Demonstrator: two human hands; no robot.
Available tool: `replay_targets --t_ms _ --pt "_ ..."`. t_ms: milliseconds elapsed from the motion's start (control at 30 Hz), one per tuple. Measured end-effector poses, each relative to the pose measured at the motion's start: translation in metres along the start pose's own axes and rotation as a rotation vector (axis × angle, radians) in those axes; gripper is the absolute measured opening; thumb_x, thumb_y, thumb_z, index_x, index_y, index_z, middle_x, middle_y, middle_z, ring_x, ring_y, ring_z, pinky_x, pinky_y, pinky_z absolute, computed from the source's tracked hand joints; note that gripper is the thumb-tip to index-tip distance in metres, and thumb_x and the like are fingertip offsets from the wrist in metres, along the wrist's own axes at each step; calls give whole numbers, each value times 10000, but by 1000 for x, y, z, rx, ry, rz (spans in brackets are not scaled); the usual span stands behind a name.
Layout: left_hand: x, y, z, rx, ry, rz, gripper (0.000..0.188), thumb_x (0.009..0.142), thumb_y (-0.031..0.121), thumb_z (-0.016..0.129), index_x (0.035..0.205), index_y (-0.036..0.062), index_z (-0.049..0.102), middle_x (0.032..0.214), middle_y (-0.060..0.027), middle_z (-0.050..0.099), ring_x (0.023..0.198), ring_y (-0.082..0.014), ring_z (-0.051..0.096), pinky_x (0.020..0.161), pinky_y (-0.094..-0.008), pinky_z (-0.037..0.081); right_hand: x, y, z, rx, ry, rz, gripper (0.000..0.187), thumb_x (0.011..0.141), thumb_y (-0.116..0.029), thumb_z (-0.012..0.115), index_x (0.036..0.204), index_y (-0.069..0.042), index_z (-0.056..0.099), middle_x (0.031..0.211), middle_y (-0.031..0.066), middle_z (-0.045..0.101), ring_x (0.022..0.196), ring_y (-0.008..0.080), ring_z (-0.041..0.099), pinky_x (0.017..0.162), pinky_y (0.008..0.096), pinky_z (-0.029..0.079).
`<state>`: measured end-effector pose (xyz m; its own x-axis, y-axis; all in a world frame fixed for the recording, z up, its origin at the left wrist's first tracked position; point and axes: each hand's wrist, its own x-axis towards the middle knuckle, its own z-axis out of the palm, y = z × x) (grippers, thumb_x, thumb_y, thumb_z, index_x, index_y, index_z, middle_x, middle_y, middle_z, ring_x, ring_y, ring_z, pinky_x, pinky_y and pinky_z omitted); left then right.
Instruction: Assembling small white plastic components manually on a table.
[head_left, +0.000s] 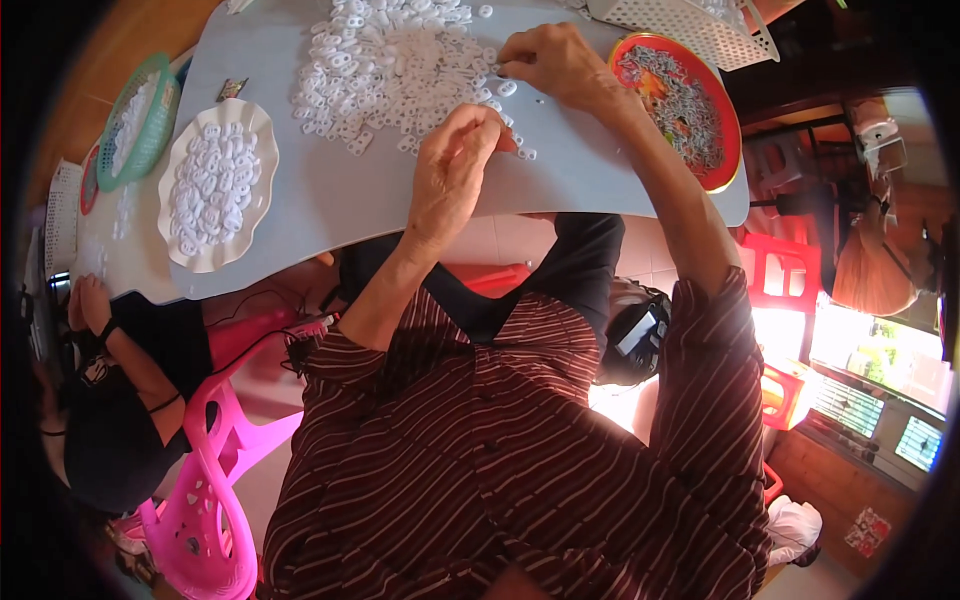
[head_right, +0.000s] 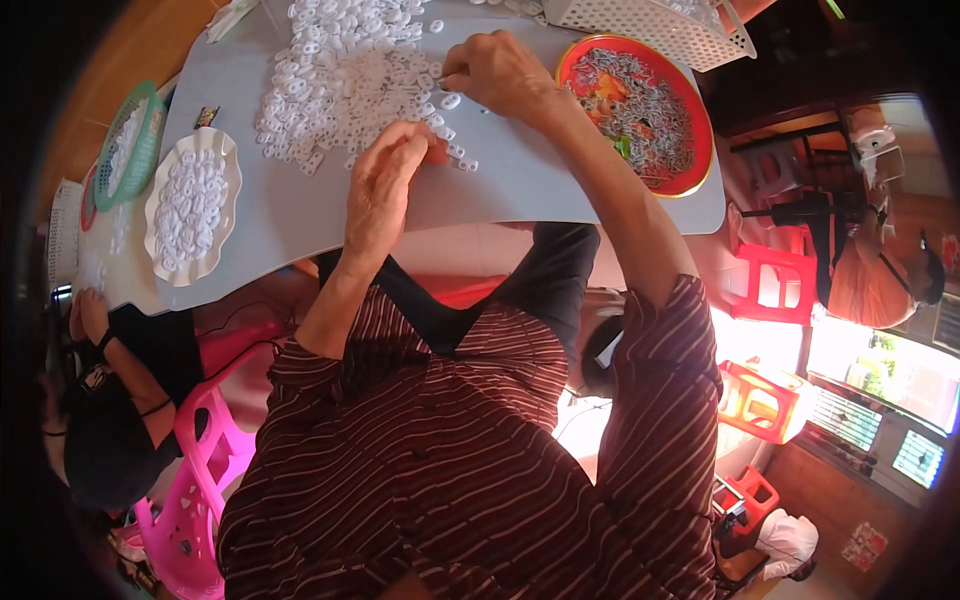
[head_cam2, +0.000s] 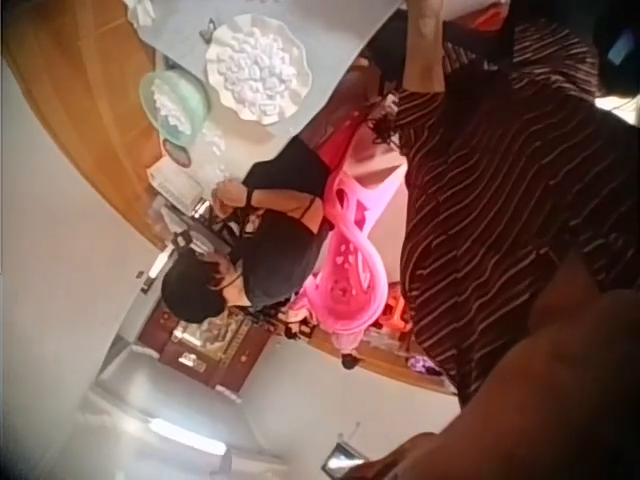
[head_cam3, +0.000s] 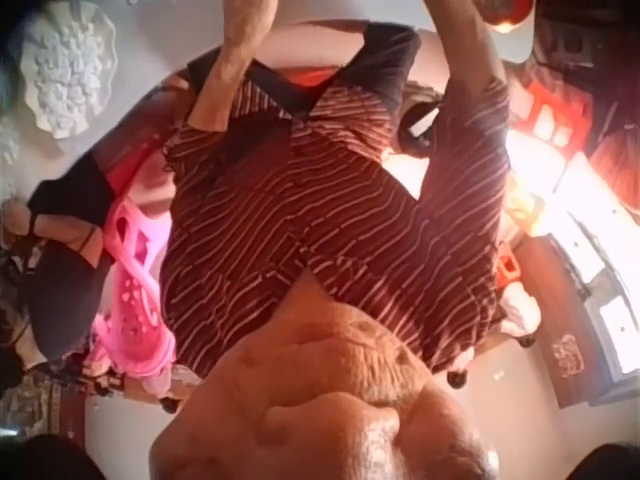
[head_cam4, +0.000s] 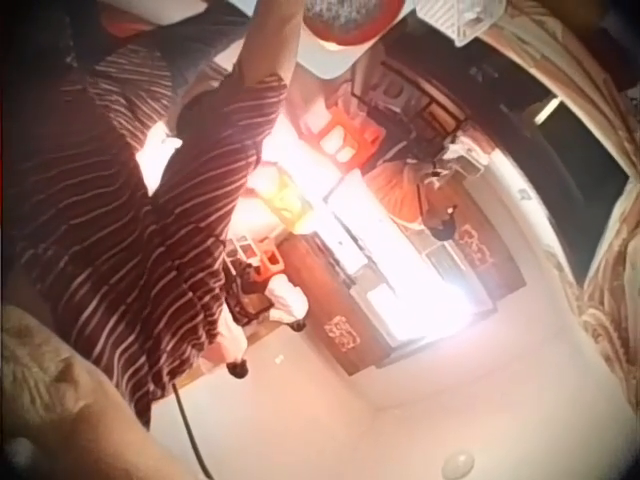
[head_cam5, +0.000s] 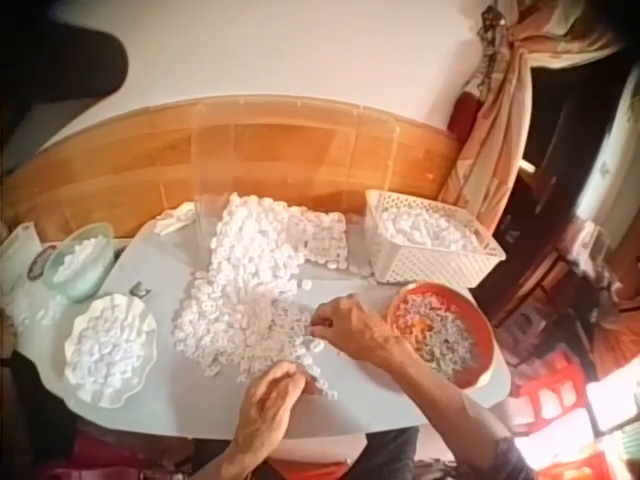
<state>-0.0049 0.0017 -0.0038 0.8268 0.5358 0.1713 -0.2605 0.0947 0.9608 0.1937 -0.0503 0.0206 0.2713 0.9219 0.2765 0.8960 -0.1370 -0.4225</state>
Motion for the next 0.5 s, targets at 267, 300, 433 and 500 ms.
replay_targets --t_ms 267,300,433,500 --pt "-2 1 0 56 -1 17 181 916 171 482 875 10 554 751 -7 563 717 -61 481 658 -204 388 23 -5 10 -282 -121 8 155 732 -154 614 773 -11 655 784 185 641 755 344 624 724 412 499" --pt "-1 1 0 85 -16 8 178 915 169 484 877 10 555 743 -6 562 700 -57 473 633 -200 383 22 1 8 -212 -130 -12 156 736 -155 628 789 -13 663 767 160 645 729 299 630 686 378 503" --pt "-3 0 1 149 -41 -26 182 919 179 493 876 13 551 729 -5 557 670 -52 456 590 -191 369 28 8 7 -140 -149 -60 214 712 -186 617 835 -19 672 729 158 650 639 263 625 591 363 493" --pt "-4 -3 1 181 -49 18 185 921 187 502 870 15 547 724 -9 555 665 -52 459 578 -189 371 31 8 8 -82 -126 -38 220 676 -192 631 810 -24 678 743 176 646 670 288 631 627 379 500"
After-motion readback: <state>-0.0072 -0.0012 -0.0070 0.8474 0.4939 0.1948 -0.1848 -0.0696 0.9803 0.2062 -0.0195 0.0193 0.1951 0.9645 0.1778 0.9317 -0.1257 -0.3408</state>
